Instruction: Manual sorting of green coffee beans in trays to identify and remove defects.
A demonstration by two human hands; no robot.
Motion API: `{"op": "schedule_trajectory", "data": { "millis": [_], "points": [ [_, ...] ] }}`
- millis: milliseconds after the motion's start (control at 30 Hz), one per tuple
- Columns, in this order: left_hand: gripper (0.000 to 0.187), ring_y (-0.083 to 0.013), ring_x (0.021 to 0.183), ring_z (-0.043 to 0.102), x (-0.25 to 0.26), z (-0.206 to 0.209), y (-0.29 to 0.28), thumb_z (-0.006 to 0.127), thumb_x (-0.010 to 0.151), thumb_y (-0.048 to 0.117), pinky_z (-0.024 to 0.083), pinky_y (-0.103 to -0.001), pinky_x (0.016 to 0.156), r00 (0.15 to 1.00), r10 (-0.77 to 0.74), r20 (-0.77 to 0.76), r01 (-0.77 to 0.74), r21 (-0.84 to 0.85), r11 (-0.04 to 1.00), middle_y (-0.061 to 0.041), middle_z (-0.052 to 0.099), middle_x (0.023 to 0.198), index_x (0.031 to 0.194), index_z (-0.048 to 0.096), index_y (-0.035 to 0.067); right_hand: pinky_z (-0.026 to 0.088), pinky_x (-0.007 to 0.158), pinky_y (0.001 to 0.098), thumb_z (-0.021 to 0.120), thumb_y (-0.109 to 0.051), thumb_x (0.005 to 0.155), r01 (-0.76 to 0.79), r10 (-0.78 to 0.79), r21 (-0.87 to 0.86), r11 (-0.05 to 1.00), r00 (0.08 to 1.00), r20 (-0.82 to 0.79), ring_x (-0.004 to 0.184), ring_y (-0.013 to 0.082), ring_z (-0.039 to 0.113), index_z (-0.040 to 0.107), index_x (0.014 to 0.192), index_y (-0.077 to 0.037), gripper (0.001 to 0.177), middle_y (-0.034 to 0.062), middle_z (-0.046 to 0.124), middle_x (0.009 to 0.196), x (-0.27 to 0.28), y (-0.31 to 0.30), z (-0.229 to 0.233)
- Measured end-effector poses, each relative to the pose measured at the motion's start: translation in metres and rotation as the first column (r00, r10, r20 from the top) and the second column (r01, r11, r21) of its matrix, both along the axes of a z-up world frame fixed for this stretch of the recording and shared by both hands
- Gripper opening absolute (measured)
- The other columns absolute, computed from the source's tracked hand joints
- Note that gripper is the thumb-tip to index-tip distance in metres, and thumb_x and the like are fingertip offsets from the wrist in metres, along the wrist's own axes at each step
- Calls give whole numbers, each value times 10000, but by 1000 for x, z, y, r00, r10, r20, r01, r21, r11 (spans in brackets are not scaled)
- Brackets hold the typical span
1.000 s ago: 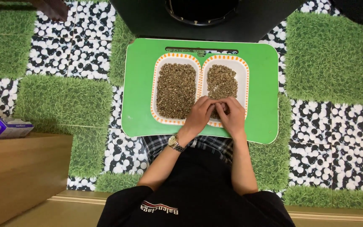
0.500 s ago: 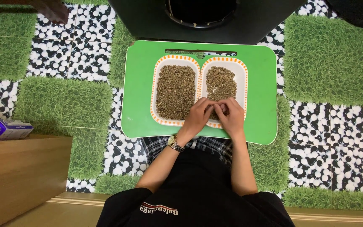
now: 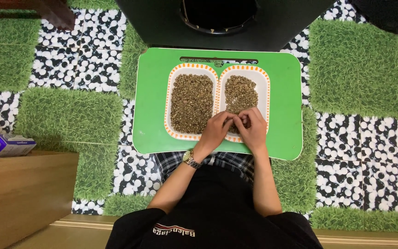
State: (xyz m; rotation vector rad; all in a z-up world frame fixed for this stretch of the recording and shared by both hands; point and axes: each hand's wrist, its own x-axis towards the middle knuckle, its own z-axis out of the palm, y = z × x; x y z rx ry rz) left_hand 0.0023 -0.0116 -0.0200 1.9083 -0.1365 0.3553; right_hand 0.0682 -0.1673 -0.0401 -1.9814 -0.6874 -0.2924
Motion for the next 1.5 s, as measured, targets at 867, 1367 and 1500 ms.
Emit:
{"op": "schedule_trajectory", "data": {
  "millis": [867,1367,1500],
  "points": [
    [331,-365,1122,674,-5,31,8,459,1047,-96,560,-490,993,990,-119,70,92,314,945,-242,663,1208,1349,588,-53,490,637,403,736,-162,1012,40,-40,-35,999,999,22,716,316,607,632,942,-81,150,72,558,811,-2,-3,6],
    [246,-325,1206,630,11,-26,2,493,1089,15,481,-485,1103,988,-35,152,15,132,991,-122,667,1149,1299,621,31,452,624,414,689,-214,1057,13,-12,-34,999,999,31,701,320,570,645,1036,-60,162,99,562,856,-2,-4,3],
    [259,-209,1054,693,26,-47,20,505,1093,92,533,-362,975,982,115,148,-149,245,958,-3,694,1058,1279,671,159,446,588,393,678,-242,1069,13,-12,-17,1000,999,43,674,295,578,640,1035,-54,196,94,567,844,0,-6,-4]
  ]
}}
